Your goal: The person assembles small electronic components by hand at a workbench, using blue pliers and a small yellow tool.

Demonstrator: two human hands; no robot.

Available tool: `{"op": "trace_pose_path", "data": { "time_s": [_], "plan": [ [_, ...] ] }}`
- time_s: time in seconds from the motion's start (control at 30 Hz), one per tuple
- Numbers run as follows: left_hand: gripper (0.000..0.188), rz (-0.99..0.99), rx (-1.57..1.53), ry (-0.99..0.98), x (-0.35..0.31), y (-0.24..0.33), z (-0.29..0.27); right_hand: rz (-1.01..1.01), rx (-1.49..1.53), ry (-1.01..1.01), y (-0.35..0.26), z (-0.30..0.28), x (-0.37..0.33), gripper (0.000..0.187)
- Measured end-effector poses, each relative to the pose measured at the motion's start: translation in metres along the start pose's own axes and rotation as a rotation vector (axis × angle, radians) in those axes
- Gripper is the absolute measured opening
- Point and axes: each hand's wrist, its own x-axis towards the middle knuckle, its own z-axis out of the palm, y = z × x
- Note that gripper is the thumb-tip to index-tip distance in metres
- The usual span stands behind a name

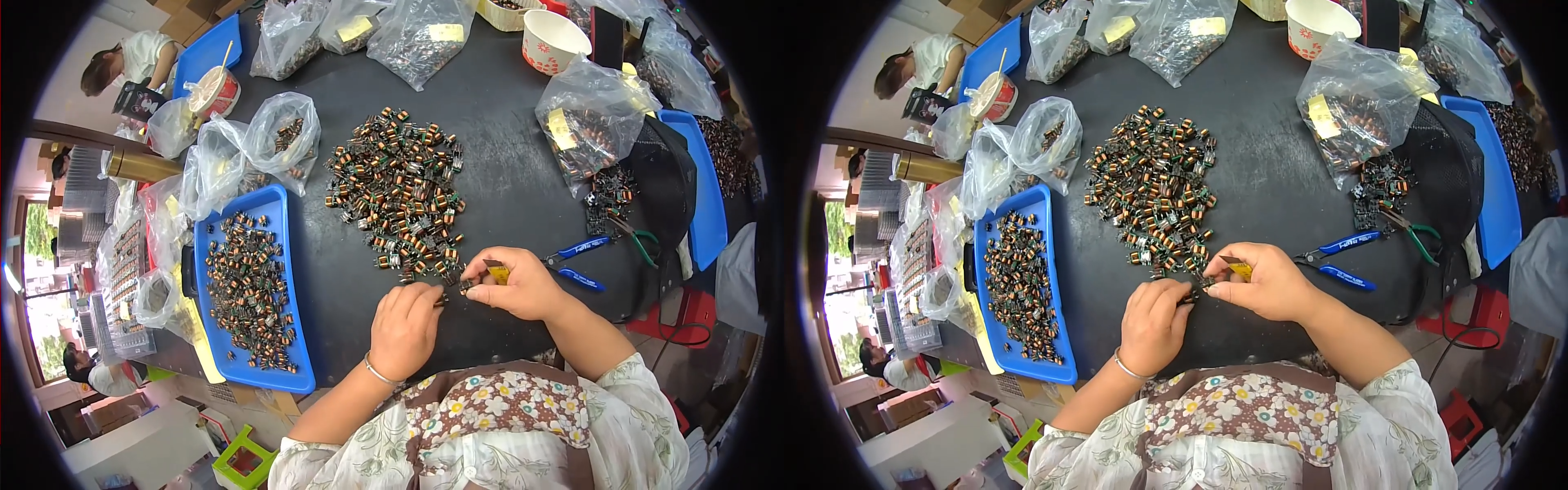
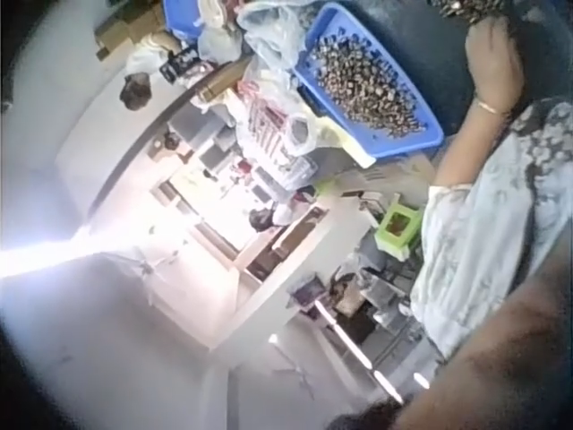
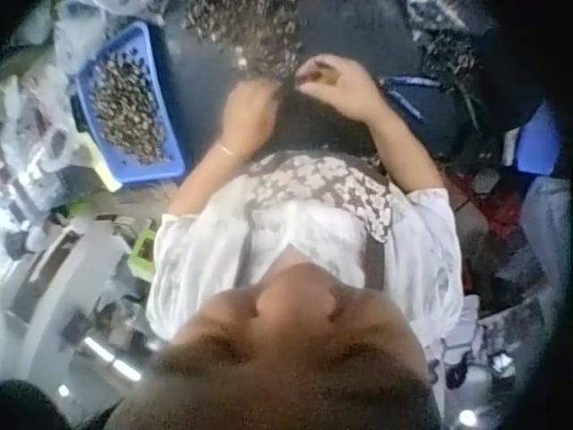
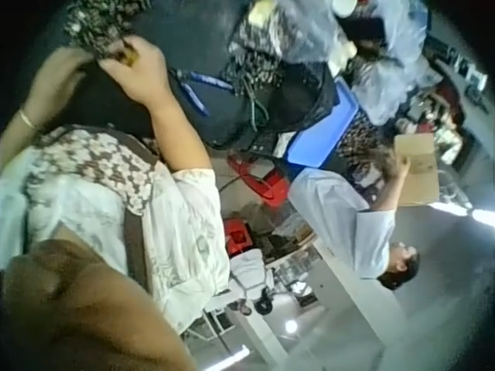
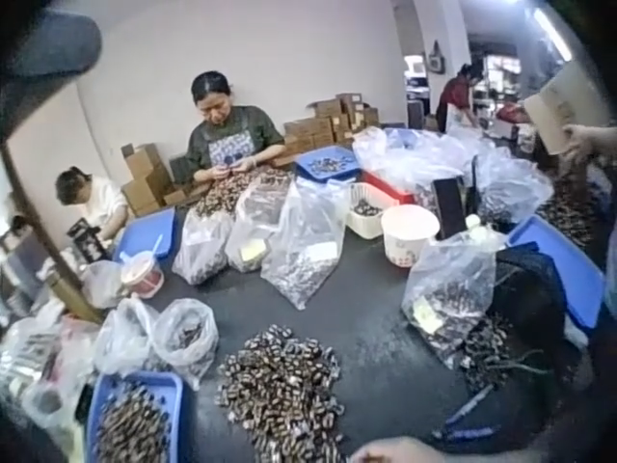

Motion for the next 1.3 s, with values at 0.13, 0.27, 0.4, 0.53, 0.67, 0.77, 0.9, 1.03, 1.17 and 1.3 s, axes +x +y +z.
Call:
{"op": "trace_pose_path", "data": {
  "time_s": [0.13, 0.27, 0.4, 0.53, 0.67, 0.77, 0.9, 1.03, 1.17, 1.3],
  "plan": [
    [0.029, -0.057, -0.050, -0.031, 0.004, 0.002, -0.001, -0.013, -0.003, -0.004, -0.001, 0.000, -0.001, 0.018],
    [0.026, -0.062, -0.065, -0.075, 0.006, 0.004, -0.002, -0.011, -0.011, -0.015, -0.001, -0.001, -0.002, 0.017],
    [0.015, -0.367, -0.374, -0.140, 0.001, 0.011, -0.002, -0.049, 0.024, -0.024, 0.003, -0.002, -0.003, 0.017],
    [0.011, -0.592, -0.821, -0.057, -0.009, 0.014, 0.004, -0.064, -0.018, -0.037, 0.000, -0.001, -0.003, 0.018],
    [0.018, -0.652, -1.120, -0.028, -0.001, 0.021, -0.002, -0.029, 0.014, -0.066, 0.000, -0.001, -0.003, 0.017],
    [0.020, -0.754, -1.203, -0.093, 0.002, 0.019, -0.005, -0.028, 0.019, -0.072, 0.001, -0.001, -0.003, 0.016],
    [0.017, -0.845, -1.276, -0.133, 0.001, 0.017, -0.004, -0.025, 0.009, -0.082, 0.000, 0.000, -0.003, 0.016],
    [0.017, -0.832, -1.325, -0.156, -0.001, 0.015, -0.002, -0.021, -0.018, -0.096, 0.002, -0.001, -0.004, 0.014],
    [0.016, -0.843, -1.340, -0.172, 0.000, 0.015, -0.001, -0.007, 0.016, -0.113, 0.002, -0.001, -0.003, 0.012],
    [0.016, -0.828, -1.336, -0.178, 0.000, 0.014, -0.001, -0.008, 0.067, -0.109, 0.000, 0.001, -0.004, 0.011]
  ]
}}
